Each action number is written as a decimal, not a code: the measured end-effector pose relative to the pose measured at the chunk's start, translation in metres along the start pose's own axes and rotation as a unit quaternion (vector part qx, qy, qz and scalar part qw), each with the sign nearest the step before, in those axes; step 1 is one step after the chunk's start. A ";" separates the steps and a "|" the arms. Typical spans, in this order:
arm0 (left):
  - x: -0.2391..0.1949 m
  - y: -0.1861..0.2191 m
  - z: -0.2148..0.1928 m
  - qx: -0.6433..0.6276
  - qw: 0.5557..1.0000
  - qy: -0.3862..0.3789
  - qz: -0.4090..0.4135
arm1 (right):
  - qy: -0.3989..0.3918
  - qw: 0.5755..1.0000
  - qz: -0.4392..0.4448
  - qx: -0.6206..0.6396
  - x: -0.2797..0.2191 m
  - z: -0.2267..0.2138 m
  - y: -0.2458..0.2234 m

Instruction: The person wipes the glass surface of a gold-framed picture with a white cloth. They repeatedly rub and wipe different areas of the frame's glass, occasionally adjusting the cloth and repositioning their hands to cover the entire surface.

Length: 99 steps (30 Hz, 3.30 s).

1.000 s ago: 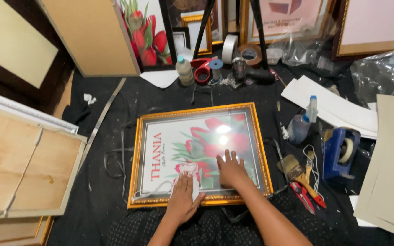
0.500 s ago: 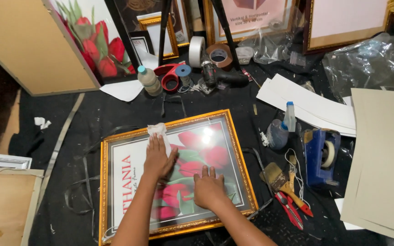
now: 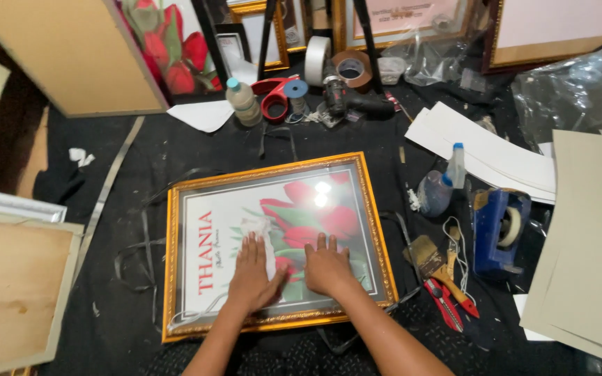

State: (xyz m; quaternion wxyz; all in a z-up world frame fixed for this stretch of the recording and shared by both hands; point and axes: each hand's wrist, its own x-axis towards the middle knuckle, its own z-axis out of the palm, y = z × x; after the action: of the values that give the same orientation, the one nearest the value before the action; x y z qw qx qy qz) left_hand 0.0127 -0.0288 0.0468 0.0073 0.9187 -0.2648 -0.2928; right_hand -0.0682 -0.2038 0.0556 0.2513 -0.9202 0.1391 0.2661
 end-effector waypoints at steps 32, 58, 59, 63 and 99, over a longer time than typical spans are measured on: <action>0.176 -0.069 -0.029 0.005 0.950 0.286 0.128 | 0.081 0.989 0.002 -0.121 0.010 0.046 0.012; -0.116 -0.166 -0.012 -0.008 0.990 -0.133 -0.034 | 0.034 0.994 -0.010 -0.101 -0.007 0.026 -0.001; -0.122 -0.160 -0.012 -0.014 0.986 -0.158 -0.049 | 0.039 0.996 -0.016 -0.082 -0.012 0.024 -0.003; -0.148 -0.089 -0.022 -0.011 0.985 -0.154 -0.078 | 0.032 0.997 -0.013 -0.064 -0.025 0.023 -0.005; -0.045 -0.189 0.044 -0.307 0.876 0.168 -0.332 | 0.075 0.936 -0.248 -0.237 -0.079 0.120 -0.072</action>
State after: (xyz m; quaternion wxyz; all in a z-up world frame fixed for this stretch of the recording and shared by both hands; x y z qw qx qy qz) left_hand 0.0485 0.1619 0.0026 0.2359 0.9396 0.1637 -0.1863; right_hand -0.1555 -0.0694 0.0402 0.0727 -0.9755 -0.1427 0.1508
